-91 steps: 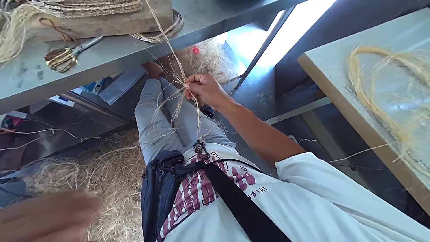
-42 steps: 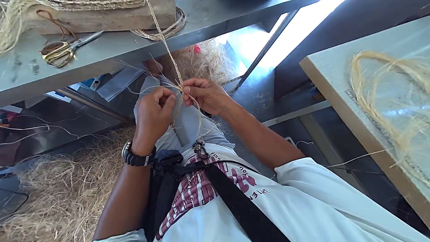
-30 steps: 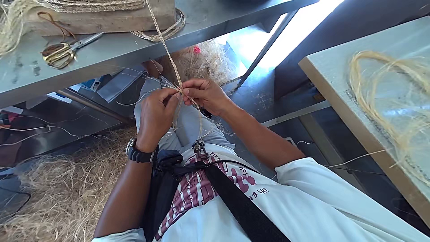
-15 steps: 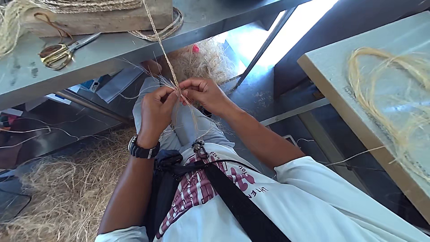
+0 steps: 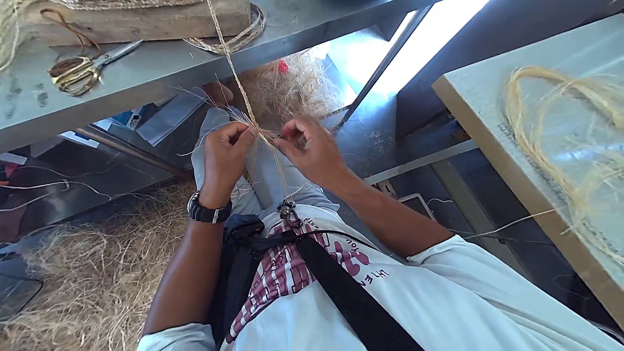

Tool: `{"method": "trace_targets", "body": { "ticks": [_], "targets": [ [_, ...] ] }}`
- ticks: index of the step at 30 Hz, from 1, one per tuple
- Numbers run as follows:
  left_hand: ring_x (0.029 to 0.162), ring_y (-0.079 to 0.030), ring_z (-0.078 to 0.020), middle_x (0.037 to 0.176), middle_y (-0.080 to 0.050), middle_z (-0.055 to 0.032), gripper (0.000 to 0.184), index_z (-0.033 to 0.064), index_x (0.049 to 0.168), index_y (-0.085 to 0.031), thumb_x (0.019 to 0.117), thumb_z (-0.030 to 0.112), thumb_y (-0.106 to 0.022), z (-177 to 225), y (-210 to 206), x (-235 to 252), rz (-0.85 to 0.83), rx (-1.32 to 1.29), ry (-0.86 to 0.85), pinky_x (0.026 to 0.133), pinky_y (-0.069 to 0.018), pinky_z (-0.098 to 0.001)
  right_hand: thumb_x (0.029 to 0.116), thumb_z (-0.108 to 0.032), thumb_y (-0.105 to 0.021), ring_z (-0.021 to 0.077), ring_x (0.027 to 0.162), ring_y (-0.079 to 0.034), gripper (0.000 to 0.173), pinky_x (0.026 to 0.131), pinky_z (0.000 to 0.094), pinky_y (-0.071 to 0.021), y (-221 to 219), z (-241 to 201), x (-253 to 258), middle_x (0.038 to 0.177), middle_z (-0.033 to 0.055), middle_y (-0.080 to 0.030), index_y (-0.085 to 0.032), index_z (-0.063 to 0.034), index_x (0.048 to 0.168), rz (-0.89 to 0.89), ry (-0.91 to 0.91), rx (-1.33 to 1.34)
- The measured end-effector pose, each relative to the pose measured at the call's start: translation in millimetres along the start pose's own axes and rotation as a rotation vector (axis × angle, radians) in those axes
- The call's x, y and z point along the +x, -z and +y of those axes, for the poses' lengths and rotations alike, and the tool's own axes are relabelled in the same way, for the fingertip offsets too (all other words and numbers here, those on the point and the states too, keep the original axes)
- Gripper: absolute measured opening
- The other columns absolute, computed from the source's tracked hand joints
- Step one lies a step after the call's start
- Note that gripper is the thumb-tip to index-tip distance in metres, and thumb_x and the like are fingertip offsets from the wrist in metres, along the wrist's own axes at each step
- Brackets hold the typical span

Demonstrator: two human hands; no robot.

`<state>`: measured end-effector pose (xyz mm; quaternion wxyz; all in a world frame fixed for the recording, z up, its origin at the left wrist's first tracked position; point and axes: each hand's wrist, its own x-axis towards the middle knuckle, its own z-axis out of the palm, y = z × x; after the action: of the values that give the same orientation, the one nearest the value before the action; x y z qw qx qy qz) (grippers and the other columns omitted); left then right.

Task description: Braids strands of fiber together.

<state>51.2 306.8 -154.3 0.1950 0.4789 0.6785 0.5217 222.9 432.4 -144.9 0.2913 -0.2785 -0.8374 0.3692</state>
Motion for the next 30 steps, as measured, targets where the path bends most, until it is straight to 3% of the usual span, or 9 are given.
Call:
{"method": "trace_targets", "body": {
  "ticks": [3, 5, 7, 9, 11, 13, 19, 22, 30],
  "targets": [
    [0.044, -0.042, -0.0105, 0.065, -0.055, -0.0019, 0.023, 0.0113, 0.091, -0.068, 0.1053, 0.027, -0.06, -1.7, -4.9, 0.1, -0.001, -0.002, -0.008, 0.04, -0.0334, -0.0219, 0.1021, -0.025, -0.066, 0.0164, 0.084, -0.07, 0.024, 0.076, 0.0352, -0.0597, -8.8, 4.7, -2.6, 0.097, 0.008, -0.07, -0.064, -0.0035, 0.113, -0.185, -0.197, 0.33],
    [0.045, -0.042, -0.0106, 0.065, -0.056, -0.0021, 0.023, 0.0111, 0.092, -0.068, 0.1052, 0.027, -0.06, -4.4, -7.4, 0.5, 0.002, -0.008, -0.018, 0.041, -0.0341, -0.022, 0.1066, -0.018, -0.057, 0.0201, 0.083, -0.074, 0.022, 0.076, 0.0346, -0.0615, -14.6, 3.8, 0.2, 0.095, 0.0135, -0.073, -0.056, -0.0011, 0.121, -0.283, -0.416, 0.738],
    [0.045, -0.043, -0.0104, 0.065, -0.055, -0.0018, 0.022, 0.0121, 0.093, -0.068, 0.105, 0.029, -0.06, -7.6, -7.9, 1.1, 0.009, -0.006, -0.015, 0.04, -0.0338, -0.0221, 0.1086, -0.018, -0.053, 0.0234, 0.073, -0.074, 0.022, 0.068, 0.0373, -0.064, -13.8, -1.2, 3.4, 0.09, 0.0149, -0.072, -0.049, -0.0049, 0.127, -0.313, -0.609, 0.948],
    [0.045, -0.043, -0.0105, 0.065, -0.055, -0.0014, 0.022, 0.0125, 0.092, -0.067, 0.105, 0.029, -0.06, -9.7, -7.9, 4.2, 0.016, 0.004, 0.001, 0.041, -0.0341, -0.0223, 0.1079, -0.019, -0.054, 0.013, 0.052, -0.061, 0.023, 0.048, 0.0251, -0.0526, -13.5, -1.2, 2.8, 0.08, 0.0098, -0.069, -0.049, -0.0084, 0.127, -0.275, -0.633, 0.901],
    [0.047, -0.044, -0.0104, 0.067, -0.057, -0.001, 0.02, 0.0128, 0.094, -0.067, 0.1051, 0.028, -0.06, -11.3, -8.7, 8.0, 0.01, 0.009, 0.023, 0.043, -0.0347, -0.0232, 0.1067, -0.016, -0.056, 0.007, 0.045, -0.048, 0.023, 0.042, 0.019, -0.0392, -11.5, 4.8, 1.6, 0.075, 0.0067, -0.065, -0.048, -0.0076, 0.127, -0.245, -0.56, 0.816],
    [0.044, -0.041, -0.0108, 0.066, -0.056, -0.0014, 0.02, 0.0132, 0.094, -0.067, 0.1052, 0.029, -0.06, -14.2, -9.2, 5.4, -0.004, -0.006, 0.044, 0.04, -0.0327, -0.0232, 0.1056, -0.015, -0.058, 0.0059, 0.046, -0.046, 0.021, 0.042, 0.0184, -0.036, -7.3, 11.9, 2.5, 0.074, 0.0052, -0.064, -0.051, -0.0047, 0.123, -0.257, -0.466, 0.697],
    [0.043, -0.049, -0.0119, 0.08, -0.069, -0.0034, 0.018, 0.0121, 0.1, -0.067, 0.1064, 0.027, -0.058, -12.1, -13.4, 4.9, -0.042, -0.111, 0.109, 0.038, -0.0415, -0.0237, 0.103, -0.016, -0.061, 0.0124, 0.065, -0.063, 0.01, 0.061, 0.0305, -0.0536, 0.3, 16.3, 10.3, 0.078, 0.0033, -0.067, -0.064, -0.0062, 0.106, -0.239, -0.218, 0.217],
    [0.041, -0.046, -0.0106, 0.078, -0.068, -0.0034, 0.019, 0.0131, 0.101, -0.066, 0.1073, 0.028, -0.056, -11.2, -15.1, 7.6, -0.051, -0.192, 0.149, 0.036, -0.0387, -0.0219, 0.1029, -0.016, -0.06, 0.0134, 0.07, -0.064, 0.012, 0.068, 0.0346, -0.0562, 1.6, 13.2, 19.8, 0.081, 0.0035, -0.066, -0.067, -0.007, 0.106, -0.283, -0.117, 0.086],
    [0.039, -0.045, -0.009, 0.081, -0.071, -0.0053, 0.017, 0.0138, 0.106, -0.062, 0.1089, 0.028, -0.053, -12.7, -14.6, 6.7, -0.091, -0.338, 0.196, 0.035, -0.0359, -0.0194, 0.0975, -0.027, -0.072, 0.0128, 0.065, -0.061, 0.024, 0.061, 0.034, -0.0539, 4.8, -0.4, 39.3, 0.078, 0.002, -0.065, -0.066, -0.0091, 0.111, -0.361, 0.016, -0.019]
  ]
}}
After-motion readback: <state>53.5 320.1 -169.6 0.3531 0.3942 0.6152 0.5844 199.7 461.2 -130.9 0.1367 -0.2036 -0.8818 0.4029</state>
